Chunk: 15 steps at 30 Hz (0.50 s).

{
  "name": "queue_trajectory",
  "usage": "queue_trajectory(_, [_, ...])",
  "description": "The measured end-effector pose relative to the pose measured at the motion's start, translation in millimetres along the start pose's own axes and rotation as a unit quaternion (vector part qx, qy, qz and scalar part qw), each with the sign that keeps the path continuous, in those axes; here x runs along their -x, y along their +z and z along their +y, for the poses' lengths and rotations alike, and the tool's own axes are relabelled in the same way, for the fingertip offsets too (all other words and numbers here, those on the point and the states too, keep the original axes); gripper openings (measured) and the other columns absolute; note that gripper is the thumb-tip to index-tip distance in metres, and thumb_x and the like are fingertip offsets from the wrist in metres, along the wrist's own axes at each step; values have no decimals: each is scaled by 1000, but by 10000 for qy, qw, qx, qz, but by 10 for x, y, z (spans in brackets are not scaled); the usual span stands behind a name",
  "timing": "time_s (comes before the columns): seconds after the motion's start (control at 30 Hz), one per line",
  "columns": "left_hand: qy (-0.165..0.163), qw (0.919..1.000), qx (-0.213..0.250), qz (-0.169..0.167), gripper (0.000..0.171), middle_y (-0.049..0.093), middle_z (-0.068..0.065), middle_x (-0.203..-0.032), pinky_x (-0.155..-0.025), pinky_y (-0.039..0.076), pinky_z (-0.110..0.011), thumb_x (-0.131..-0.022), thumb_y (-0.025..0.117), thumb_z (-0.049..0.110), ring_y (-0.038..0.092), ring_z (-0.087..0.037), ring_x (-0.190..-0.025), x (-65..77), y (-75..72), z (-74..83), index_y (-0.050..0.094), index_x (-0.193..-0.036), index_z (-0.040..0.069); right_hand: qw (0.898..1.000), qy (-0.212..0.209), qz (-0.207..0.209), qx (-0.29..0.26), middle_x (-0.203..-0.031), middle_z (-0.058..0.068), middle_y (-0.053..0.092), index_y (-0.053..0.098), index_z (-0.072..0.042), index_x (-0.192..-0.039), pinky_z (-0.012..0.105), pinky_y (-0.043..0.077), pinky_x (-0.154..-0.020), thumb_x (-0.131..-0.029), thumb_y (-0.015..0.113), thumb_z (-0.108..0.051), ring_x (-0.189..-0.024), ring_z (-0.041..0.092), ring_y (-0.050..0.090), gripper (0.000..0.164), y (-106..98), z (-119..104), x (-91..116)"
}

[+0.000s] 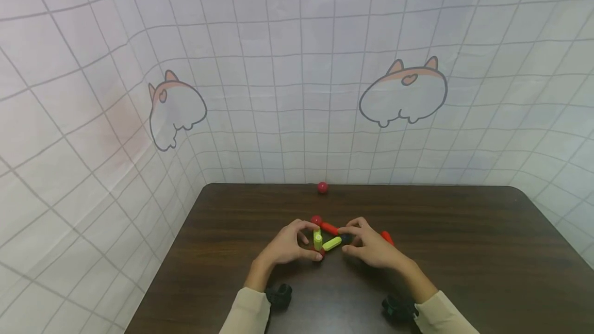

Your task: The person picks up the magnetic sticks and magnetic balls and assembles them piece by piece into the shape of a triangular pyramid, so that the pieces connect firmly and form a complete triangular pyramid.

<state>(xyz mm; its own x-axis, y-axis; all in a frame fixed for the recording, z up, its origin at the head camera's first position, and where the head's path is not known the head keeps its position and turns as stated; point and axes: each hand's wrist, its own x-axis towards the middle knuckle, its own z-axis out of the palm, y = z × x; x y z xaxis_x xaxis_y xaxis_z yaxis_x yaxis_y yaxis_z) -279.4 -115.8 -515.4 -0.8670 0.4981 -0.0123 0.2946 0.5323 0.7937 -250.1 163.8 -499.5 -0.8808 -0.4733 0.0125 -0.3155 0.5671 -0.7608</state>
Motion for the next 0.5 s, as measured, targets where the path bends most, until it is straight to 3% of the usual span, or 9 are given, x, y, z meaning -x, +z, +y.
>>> queue_trajectory(0.2, [-94,9997,72,211,61,65,1,-115,-68,52,-30,-80,89,32,62,-12,-89,6,-5,-16,64,-134,20,9998,-182,-11,-88,-135,13,53,58,-9,-140,33,54,-81,-100,67,-29,-109,25,64,45,-118,36,23])
queue_trajectory(0.33, [-193,9992,127,336,52,68,0,-95,-62,51,-28,-84,86,30,62,-12,-79,0,-25,-34,65,-131,20,9991,-249,331,-78,-133,16,58,59,-7,-137,36,54,-82,-100,66,-28,-106,25,66,43,-287,89,74])
queue_trajectory(0.5, [-223,9978,172,596,41,70,-1,-97,-65,50,-28,-88,82,29,62,-12,-81,-22,-28,-48,68,-124,15,9973,-23,728,-125,-135,19,57,59,-10,-136,35,54,-81,-101,66,-28,-105,25,67,40,-527,160,167])
